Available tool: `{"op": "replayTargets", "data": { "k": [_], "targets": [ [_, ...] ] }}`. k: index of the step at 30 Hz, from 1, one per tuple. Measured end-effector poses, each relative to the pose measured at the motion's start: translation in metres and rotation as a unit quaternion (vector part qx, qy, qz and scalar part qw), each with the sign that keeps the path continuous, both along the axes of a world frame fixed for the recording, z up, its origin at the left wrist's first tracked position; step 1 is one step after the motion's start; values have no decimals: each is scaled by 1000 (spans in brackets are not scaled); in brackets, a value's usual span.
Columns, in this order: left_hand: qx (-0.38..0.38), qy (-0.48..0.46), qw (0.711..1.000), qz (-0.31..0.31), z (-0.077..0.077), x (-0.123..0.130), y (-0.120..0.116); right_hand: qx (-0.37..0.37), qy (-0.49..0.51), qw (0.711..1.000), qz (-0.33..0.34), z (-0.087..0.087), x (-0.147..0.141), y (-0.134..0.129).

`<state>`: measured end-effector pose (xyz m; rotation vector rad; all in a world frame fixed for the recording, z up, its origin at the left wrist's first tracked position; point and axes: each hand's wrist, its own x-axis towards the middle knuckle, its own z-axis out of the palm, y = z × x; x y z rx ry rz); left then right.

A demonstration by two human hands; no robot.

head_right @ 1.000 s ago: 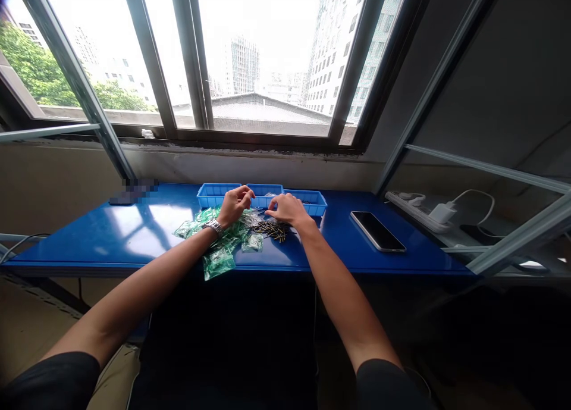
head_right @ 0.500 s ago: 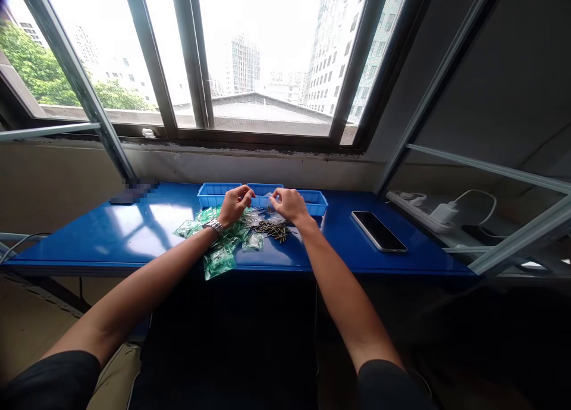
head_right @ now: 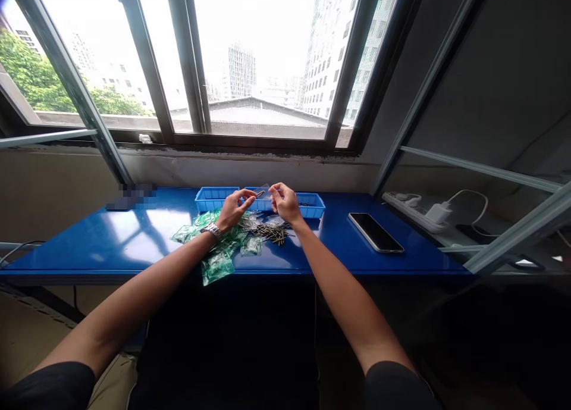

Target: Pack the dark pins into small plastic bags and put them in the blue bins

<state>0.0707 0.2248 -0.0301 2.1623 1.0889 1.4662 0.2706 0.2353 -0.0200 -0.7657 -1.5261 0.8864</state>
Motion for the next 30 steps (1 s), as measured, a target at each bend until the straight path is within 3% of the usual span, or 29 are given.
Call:
{"op": "replayTargets", "data": {
  "k": [9,21,30],
  "targets": [
    [-22,-56,998,-28,-4,1,4,-23,-24,999,10,-5,0,1],
    [-7,-65,998,-7,-6,0,6,1,-92,996,-1,-1,1,-7],
    [-11,-79,997,1,-8,-1,8,-4,-77,997,1,-5,2,-2]
  ]
}}
